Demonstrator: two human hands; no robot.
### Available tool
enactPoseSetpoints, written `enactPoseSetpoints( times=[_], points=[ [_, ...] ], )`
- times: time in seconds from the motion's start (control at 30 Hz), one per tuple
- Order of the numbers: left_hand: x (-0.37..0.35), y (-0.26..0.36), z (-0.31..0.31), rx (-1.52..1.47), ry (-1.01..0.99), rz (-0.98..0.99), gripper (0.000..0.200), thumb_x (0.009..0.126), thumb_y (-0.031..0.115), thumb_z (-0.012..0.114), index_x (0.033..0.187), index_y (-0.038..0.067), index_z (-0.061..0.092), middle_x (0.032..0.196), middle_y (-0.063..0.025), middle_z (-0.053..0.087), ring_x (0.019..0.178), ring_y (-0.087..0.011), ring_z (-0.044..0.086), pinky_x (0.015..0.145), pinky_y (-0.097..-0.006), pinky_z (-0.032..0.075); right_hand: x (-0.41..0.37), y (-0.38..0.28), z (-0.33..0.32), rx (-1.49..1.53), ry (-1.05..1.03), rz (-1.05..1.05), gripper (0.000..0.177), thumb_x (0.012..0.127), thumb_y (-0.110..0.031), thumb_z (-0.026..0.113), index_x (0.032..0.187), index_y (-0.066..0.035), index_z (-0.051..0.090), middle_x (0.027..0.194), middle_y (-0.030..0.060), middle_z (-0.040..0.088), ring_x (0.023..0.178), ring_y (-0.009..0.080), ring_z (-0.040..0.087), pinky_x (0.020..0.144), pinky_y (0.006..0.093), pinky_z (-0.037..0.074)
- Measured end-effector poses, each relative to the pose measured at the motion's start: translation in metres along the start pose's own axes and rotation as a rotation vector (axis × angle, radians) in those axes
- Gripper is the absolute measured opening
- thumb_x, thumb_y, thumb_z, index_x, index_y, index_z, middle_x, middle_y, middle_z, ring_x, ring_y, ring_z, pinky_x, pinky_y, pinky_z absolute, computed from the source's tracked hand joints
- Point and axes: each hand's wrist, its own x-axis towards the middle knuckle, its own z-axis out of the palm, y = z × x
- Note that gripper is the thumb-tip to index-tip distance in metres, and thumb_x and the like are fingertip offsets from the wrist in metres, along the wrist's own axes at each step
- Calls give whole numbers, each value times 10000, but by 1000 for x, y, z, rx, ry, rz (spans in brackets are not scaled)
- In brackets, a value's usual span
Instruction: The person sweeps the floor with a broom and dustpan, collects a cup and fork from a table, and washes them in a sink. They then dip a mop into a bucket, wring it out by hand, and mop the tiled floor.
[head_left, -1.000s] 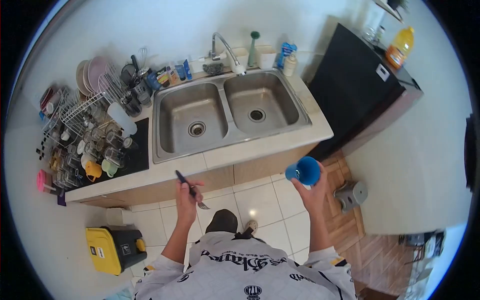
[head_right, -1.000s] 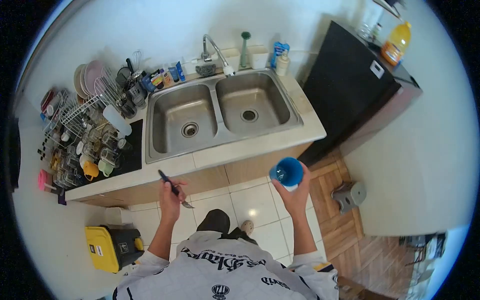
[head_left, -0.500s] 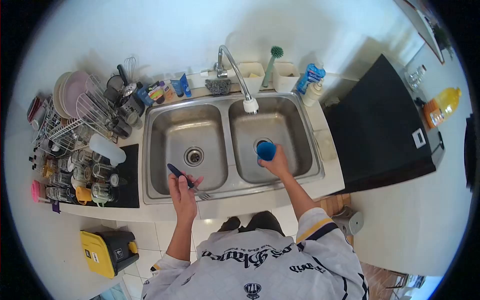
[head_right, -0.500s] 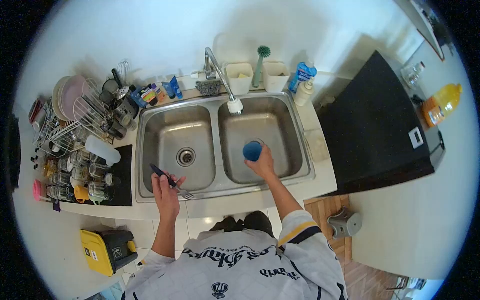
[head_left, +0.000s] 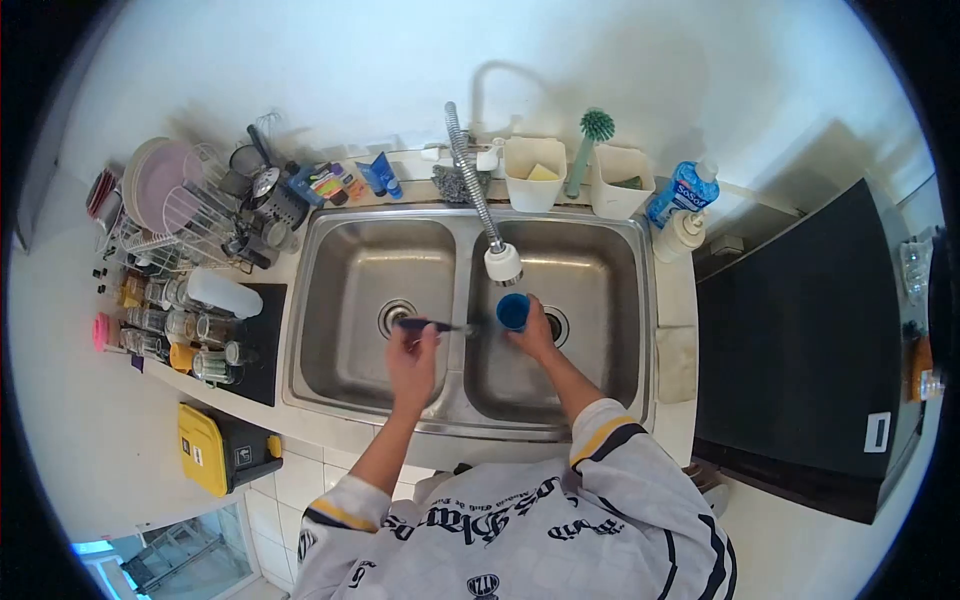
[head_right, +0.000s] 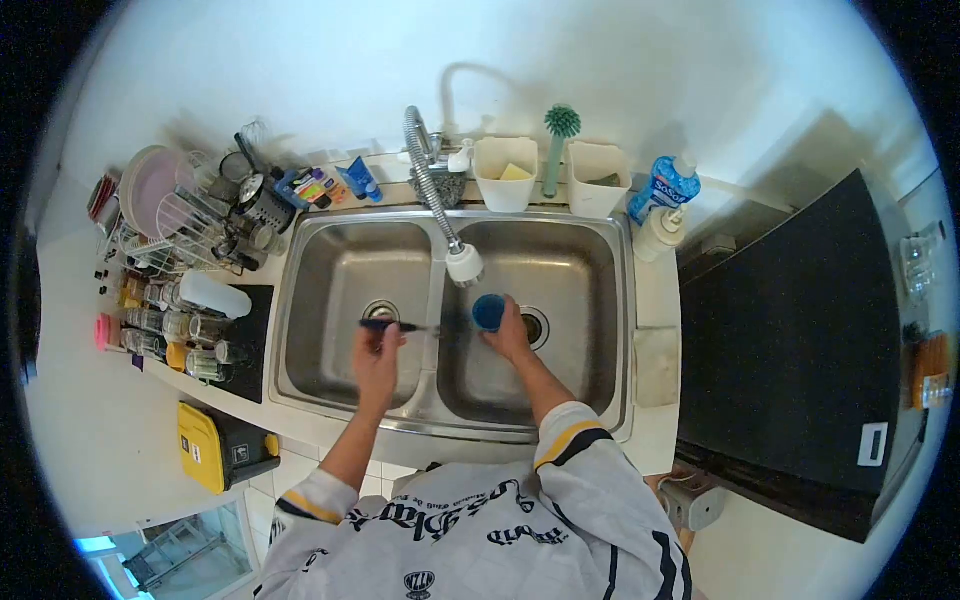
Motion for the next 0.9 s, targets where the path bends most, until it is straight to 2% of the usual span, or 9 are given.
enactPoseSetpoints(
  times=[0.13,0.2,0.27,0.33,0.4,0.47,0.6,0.73,0.9],
  points=[
    [27,-35,62,156,-86,2,190,839,128,624,972,3,571,779,-54,611,685,-103,573,635,-247,483,8,0,-46,-199,-129,68,787,668,-130,722,1314,29,303,1215,283,432,1089,407,475,921,422,409],
    [31,-50,83,182,-124,5,192,822,121,635,960,2,574,745,-65,619,658,-109,579,628,-254,485,24,-39,-98,-97,127,-75,620,720,-86,652,1273,11,389,1159,267,489,1040,398,515,881,413,433],
    [34,-68,98,222,-144,36,178,804,105,639,932,0,576,713,-72,619,630,-125,588,619,-259,482,49,-106,-154,7,237,-277,483,749,-33,595,1211,-11,455,1015,213,567,939,382,565,796,414,467],
    [42,-83,110,288,-146,30,165,785,97,645,900,-1,580,698,-86,624,621,-146,604,611,-268,482,84,-155,-184,-26,185,-322,377,765,-38,577,1134,-16,499,931,171,589,860,367,591,724,429,480],
    [46,-94,119,382,-132,-31,153,766,99,652,862,-2,587,699,-105,635,632,-170,626,605,-280,484,126,-177,-180,-207,288,-458,301,806,-58,517,1104,-19,506,873,181,592,799,374,599,682,447,484],
    [51,-95,124,426,-136,-60,158,754,115,656,831,-6,590,702,-120,642,646,-201,640,606,-308,489,165,-190,-170,-358,259,-437,294,832,-67,447,1118,-28,504,866,192,601,789,370,610,688,452,492],
    [53,-113,120,550,-170,-69,179,743,141,655,811,-16,602,715,-147,649,684,-257,651,632,-357,499,217,-202,-153,-553,127,-450,205,826,-76,425,973,-6,549,828,200,624,761,358,631,677,451,503],
    [48,-124,118,507,-192,-101,267,727,138,656,935,-17,591,749,-159,645,690,-274,646,655,-370,501,226,-200,-141,-596,144,-485,163,823,-85,433,869,5,561,774,213,626,751,357,637,653,445,511],
    [40,-135,113,432,-150,-124,491,726,109,629,1168,-40,476,917,-213,619,676,-290,635,676,-369,502,197,-188,-138,-573,72,-543,190,828,-67,424,931,16,560,760,211,623,736,371,627,652,445,509]
  ],
)
